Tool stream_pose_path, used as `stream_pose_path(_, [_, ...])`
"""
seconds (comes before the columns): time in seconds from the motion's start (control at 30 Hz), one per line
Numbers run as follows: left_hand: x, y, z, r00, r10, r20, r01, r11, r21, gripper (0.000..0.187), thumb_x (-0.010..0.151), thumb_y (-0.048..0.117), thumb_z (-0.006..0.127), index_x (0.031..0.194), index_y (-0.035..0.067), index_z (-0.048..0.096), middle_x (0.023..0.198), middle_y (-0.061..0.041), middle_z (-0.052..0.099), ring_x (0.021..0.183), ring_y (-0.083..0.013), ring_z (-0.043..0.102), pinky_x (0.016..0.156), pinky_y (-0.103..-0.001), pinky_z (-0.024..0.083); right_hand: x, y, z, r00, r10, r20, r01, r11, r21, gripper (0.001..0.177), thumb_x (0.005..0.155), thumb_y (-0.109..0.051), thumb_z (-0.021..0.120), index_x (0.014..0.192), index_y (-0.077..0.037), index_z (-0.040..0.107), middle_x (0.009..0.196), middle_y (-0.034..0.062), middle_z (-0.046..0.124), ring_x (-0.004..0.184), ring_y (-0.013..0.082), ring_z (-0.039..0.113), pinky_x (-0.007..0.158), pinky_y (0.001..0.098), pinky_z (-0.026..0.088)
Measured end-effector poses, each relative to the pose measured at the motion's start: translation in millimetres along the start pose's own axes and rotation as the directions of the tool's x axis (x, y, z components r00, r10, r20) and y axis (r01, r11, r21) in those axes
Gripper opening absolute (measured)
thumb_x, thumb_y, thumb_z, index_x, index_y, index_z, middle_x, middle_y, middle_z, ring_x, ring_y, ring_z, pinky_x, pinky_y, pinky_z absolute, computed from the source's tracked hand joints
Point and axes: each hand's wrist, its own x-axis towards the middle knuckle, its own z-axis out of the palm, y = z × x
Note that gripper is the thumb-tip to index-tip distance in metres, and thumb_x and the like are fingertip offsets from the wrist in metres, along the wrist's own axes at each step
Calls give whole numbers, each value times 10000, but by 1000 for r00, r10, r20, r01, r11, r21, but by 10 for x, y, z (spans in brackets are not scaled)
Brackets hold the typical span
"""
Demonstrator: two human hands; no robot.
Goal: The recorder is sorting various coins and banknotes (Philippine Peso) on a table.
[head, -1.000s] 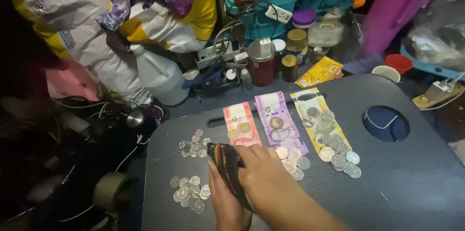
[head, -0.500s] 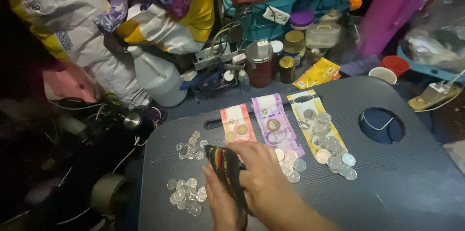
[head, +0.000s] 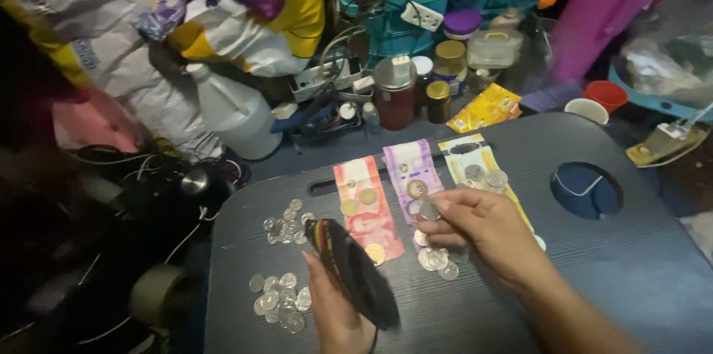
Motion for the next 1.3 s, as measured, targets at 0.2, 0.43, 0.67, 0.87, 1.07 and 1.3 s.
stream_pose_path(0.2, [95,-91,-110,1000,11,-4,-11,995,-98,571,1024,601,388,1196,112,628,931,-33,672,769,-171,645,646,-334,562,-11,6,20,997,3,82,2,999,-50,339,960,-114,582,1243,44,681,1000,151,777,895,234,789,759,332,640])
stream_pose_path(0.43, [16,-39,-56,999,-11,-31,10,999,-37,578,1006,611,373,1134,105,620,867,-47,664,716,-181,638,612,-343,557,-23,6,-6,996,11,83,-4,997,-79,351,986,-129,566,1265,47,687,993,190,781,884,236,780,774,329,632])
stream_pose_path(0.67, [6,-37,8,1000,23,16,-21,996,-81,560,1028,567,348,1210,118,628,955,-31,694,806,-168,664,680,-326,569,-16,58,-10,990,50,132,-61,995,79,302,957,-106,597,1187,64,694,1064,195,770,932,231,766,831,354,633])
stream_pose_path(0.87, [52,-53,-17,999,-12,-36,10,998,-56,574,1016,587,349,1185,115,629,942,-38,694,793,-179,670,671,-341,580,-15,118,-49,990,-12,142,3,998,68,246,848,9,716,1087,63,723,1095,147,754,914,174,743,831,320,623])
stream_pose_path(1.07, [50,-82,-65,997,-37,-62,32,996,-89,555,1022,593,378,1179,125,630,941,-35,689,784,-173,669,660,-338,576,11,117,-65,973,-95,208,107,993,-45,245,810,70,756,1012,41,620,1111,142,752,897,170,744,776,295,610])
stream_pose_path(1.3, [36,-56,-63,999,-25,25,27,997,-76,558,1013,586,369,1166,116,627,941,-54,692,796,-184,677,687,-351,592,3,12,-2,989,-44,142,68,983,-168,322,781,35,767,1077,45,640,1085,109,756,894,172,769,787,304,635])
